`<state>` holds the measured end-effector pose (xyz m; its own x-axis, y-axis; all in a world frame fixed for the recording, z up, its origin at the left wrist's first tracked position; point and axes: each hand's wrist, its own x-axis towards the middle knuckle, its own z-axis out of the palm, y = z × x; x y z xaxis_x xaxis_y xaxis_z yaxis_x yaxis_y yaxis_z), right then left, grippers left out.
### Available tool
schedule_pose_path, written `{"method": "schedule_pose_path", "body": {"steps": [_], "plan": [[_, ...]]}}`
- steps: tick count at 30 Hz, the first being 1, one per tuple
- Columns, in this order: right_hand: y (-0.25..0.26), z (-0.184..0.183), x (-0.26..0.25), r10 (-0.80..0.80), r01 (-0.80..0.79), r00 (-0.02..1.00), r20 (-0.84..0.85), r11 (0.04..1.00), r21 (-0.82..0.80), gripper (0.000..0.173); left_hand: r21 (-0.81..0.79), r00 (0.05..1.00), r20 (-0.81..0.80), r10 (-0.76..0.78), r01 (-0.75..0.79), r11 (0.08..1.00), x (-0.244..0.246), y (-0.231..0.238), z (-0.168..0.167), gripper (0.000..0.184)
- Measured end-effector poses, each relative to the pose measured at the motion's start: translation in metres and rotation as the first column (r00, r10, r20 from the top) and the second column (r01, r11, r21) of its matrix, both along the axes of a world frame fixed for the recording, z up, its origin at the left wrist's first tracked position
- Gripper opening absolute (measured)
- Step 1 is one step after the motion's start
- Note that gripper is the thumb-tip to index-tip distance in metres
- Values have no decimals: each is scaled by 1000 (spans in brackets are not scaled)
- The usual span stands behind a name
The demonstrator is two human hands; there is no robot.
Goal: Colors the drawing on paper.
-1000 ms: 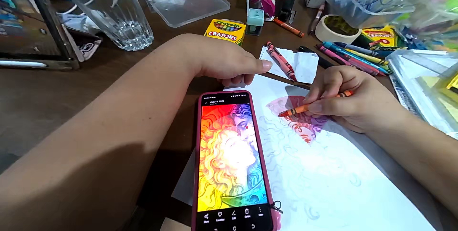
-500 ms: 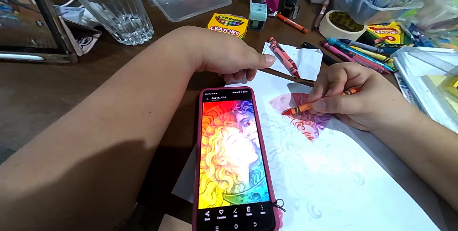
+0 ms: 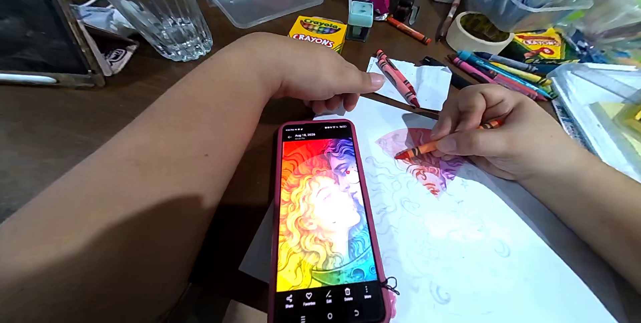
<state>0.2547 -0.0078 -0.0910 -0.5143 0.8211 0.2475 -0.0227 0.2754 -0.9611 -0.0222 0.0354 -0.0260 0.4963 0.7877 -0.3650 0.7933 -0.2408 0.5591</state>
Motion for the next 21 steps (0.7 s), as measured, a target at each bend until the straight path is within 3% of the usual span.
{"method": "schedule_pose_path", "body": {"steps": [4, 7, 11, 21], "plan": [[0, 1, 1, 29, -30, 999, -12, 999, -43, 29, -5, 1000, 7, -11, 11, 1000, -1, 1, -2, 56], [3, 2, 5, 66, -83, 987, -144, 990, -112, 25, -3, 1000, 0, -13, 13, 1000, -1, 1, 0, 56], [7, 8, 7, -25, -22, 970, -244, 982, -186, 23, 5, 1000, -14, -22, 22, 1000, 0, 1, 0, 56], [6, 3, 2, 80, -96, 984, -160, 991, -95, 22, -4, 999, -32, -35, 35, 999, 1, -2, 3, 55]]}}
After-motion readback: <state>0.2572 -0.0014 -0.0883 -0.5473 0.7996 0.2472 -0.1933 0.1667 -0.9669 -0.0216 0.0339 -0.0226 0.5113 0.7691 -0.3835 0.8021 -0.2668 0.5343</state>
